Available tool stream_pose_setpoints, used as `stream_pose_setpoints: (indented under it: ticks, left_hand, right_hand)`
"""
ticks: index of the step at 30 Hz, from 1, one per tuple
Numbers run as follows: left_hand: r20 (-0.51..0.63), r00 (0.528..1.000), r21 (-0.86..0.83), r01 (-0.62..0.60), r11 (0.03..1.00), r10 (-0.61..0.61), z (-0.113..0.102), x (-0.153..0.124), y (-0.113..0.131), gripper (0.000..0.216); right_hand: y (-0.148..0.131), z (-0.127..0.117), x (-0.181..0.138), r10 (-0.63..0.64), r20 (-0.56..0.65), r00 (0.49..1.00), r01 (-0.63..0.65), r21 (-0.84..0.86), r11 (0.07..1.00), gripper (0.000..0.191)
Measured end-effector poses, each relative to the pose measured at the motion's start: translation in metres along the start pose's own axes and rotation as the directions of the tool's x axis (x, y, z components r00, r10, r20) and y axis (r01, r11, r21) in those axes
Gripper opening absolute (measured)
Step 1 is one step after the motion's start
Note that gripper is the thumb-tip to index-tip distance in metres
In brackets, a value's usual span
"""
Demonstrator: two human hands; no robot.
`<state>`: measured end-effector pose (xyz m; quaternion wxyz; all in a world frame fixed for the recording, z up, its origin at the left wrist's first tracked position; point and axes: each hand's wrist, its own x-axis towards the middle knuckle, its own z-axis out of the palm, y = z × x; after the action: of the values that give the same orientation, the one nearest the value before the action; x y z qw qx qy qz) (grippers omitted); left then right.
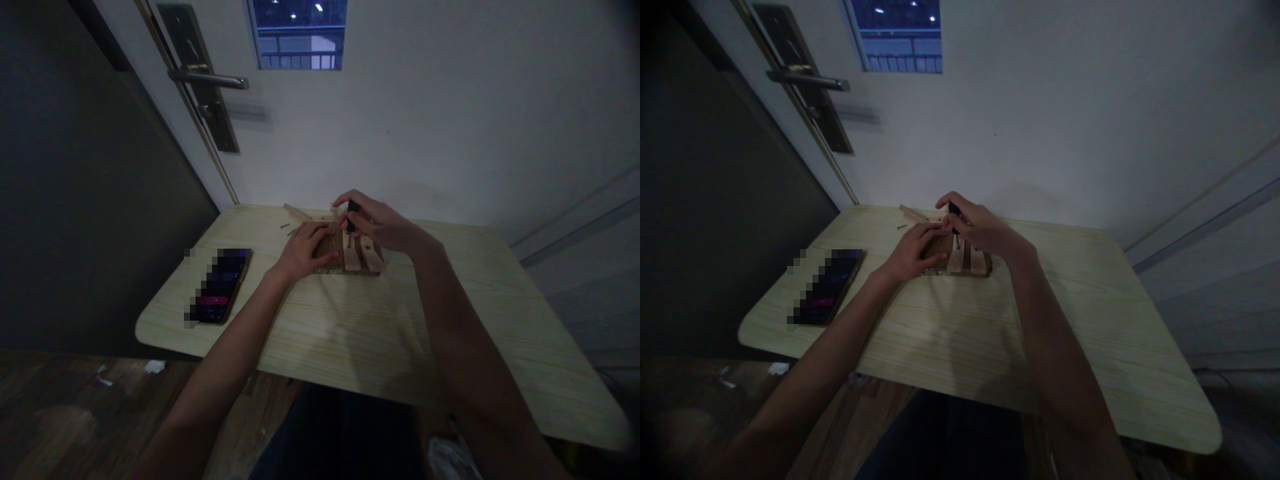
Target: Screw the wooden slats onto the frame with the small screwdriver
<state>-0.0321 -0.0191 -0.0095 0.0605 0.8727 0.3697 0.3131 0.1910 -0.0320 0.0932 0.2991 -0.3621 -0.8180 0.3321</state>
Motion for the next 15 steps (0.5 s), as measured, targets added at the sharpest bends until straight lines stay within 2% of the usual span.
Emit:
stream_pose_setpoints:
  ticks: [2, 5, 9, 13, 15]
  left_hand:
    - [0.003, 1.000, 0.000, 0.001, 1.000, -0.001, -0.001, 0.000, 0.001, 0.052]
    - [0.004, 1.000, 0.006, 0.013, 1.000, -0.013, -0.002, 0.000, 0.002, 0.052]
    - [0.006, 1.000, 0.011, 0.022, 1.000, -0.022, -0.002, 0.000, 0.004, 0.053]
    - [0.004, 1.000, -0.001, 0.011, 1.000, -0.011, -0.002, 0.001, 0.003, 0.054]
    - [0.006, 1.000, -0.003, 0.007, 1.000, -0.007, -0.002, 0.001, 0.002, 0.054]
  right_hand:
    - [0.005, -0.002, 0.001, -0.031, -0.020, 0.999, 0.031, 0.000, 1.000, 0.031]
    - [0.010, -0.004, 0.003, -0.073, -0.129, 0.989, 0.068, -0.041, 0.997, 0.033]
    - [0.008, -0.002, 0.007, -0.077, -0.255, 0.964, 0.050, -0.110, 0.993, 0.029]
    - [0.002, 0.002, 0.010, -0.110, -0.294, 0.949, 0.044, -0.221, 0.974, 0.040]
    - [0.000, 0.003, 0.009, -0.123, -0.292, 0.948, 0.047, -0.253, 0.966, 0.040]
